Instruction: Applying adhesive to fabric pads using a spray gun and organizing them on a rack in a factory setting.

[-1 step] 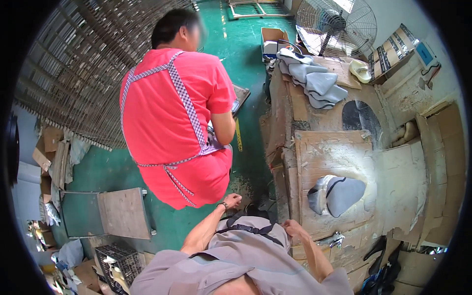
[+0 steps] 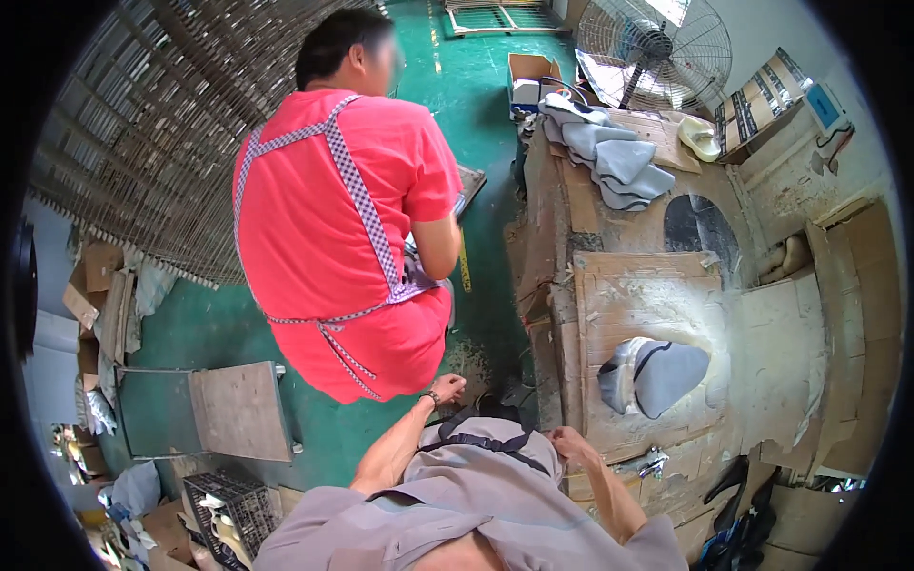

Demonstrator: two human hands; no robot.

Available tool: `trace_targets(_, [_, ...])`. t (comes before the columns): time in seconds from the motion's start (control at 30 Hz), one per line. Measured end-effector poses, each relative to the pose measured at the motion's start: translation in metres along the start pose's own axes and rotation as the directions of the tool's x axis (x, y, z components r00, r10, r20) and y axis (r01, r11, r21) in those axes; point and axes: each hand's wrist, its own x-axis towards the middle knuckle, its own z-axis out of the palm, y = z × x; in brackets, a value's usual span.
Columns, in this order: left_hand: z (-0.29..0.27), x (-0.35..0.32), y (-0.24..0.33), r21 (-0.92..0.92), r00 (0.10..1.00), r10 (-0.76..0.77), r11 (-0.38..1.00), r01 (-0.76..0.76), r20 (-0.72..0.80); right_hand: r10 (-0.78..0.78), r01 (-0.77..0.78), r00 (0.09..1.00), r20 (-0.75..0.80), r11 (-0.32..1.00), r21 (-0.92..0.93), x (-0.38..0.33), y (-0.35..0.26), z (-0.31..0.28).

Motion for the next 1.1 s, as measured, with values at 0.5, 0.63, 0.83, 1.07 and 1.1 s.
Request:
trace_targets(0.5, [-0.022, -0.017, -0.182, -0.08, 0.973, -0.23, 0.97, 0.229, 0.003, -0.562, 0.498, 0.822, 0.097, 0.623, -0.603, -0.002, 0.005, 0.102])
trace_targets(0.63, [-0.04, -0.022, -0.201, 0.331, 0.996, 0.067, 0.943, -0.044, -0.058, -0.73, 0.46, 0.682, -0.032, 0.463, -0.758, 0.03, -0.027, 0.133])
trace_targets(0.83, [-0.038, -0.063, -0.177, -0.117, 0.943, -0.116, 0.99, 0.083, -0.312, -0.687, 0.321, 0.726, -0.008, 0.35, -0.88, 0.031, -0.043, 0.133])
trace_targets(1.07, [-0.044, -0.076, -0.178, -0.074, 0.951, -0.172, 0.985, 0.158, -0.256, -0.74, 0.369, 0.673, -0.015, 0.353, -0.86, -0.021, -0.026, 0.105])
trace_targets(1.1, [-0.043, -0.078, -0.185, -0.087, 0.95, -0.18, 0.983, 0.163, -0.256, -0.786, 0.48, 0.618, 0.029, 0.348, -0.805, -0.04, -0.034, 0.105])
